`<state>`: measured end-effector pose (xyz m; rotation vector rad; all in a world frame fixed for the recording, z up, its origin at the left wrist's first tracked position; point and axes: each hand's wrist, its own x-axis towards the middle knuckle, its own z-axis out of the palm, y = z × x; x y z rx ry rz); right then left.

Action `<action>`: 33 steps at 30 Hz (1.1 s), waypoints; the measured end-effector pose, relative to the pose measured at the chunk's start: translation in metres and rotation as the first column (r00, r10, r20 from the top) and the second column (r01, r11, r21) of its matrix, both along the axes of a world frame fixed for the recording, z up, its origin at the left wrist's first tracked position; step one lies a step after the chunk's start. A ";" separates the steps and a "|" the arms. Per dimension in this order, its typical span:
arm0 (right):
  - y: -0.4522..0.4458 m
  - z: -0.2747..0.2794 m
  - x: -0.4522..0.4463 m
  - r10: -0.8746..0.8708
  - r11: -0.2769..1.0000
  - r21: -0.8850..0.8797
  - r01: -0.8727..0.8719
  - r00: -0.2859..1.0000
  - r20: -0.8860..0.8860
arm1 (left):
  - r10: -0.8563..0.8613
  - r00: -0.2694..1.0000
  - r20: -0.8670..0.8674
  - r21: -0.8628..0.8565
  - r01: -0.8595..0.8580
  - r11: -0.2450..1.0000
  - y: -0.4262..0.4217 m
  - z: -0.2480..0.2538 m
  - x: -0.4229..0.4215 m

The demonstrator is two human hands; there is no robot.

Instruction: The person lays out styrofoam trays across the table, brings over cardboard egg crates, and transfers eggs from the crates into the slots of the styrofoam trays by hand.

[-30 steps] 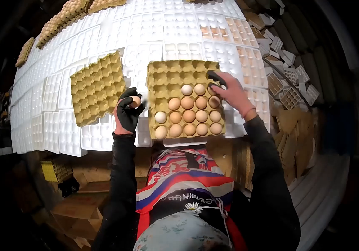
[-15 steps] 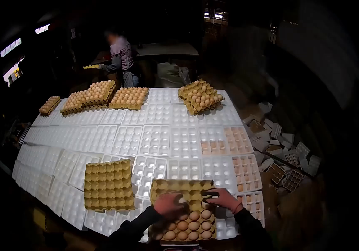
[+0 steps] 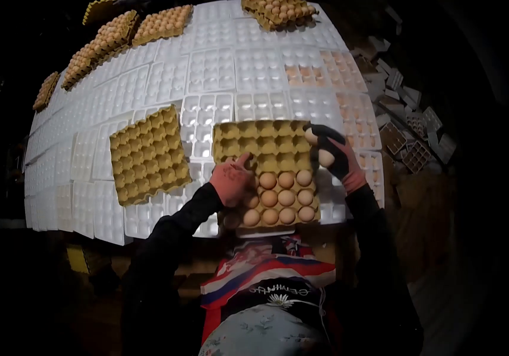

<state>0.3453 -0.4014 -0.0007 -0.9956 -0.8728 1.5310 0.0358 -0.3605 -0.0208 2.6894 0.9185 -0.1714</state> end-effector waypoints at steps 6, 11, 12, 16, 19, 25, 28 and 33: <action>-0.003 0.024 -0.056 0.091 0.894 -0.147 -0.424 -0.148 0.985 | 0.979 -0.032 0.200 -0.937 0.284 0.201 -0.016 -0.026 -0.057; 0.010 -0.009 -0.092 -0.020 0.680 -0.208 -0.703 -0.302 0.953 | 0.978 -0.114 0.175 -0.932 0.302 0.202 -0.022 -0.025 -0.024; 0.014 -0.010 -0.089 0.019 0.668 -0.222 -0.710 -0.282 0.959 | 0.986 -0.129 0.107 -0.929 0.341 0.145 -0.018 -0.014 -0.014; 0.022 -0.012 -0.040 0.162 0.932 0.034 -0.360 0.498 0.852 | 0.964 -0.086 0.252 -0.928 0.260 0.266 0.011 -0.008 0.013; 0.050 -0.046 0.039 -0.073 0.986 -0.158 0.046 0.983 -0.168 | 0.889 0.156 0.432 -0.902 0.068 0.426 0.067 0.002 0.067; 0.158 -0.099 0.116 -0.207 0.966 0.163 0.203 0.219 0.953 | 0.295 0.835 0.464 -0.577 0.032 0.816 0.198 -0.054 0.206; 0.169 -0.109 0.118 0.006 0.998 -0.001 0.063 -0.078 0.997 | -0.045 0.950 0.308 -0.344 0.156 0.926 0.227 -0.087 0.219; 0.148 -0.135 0.124 -0.379 0.923 0.360 0.136 0.149 0.913 | -0.019 0.980 0.200 -0.371 0.093 0.924 0.242 -0.077 0.228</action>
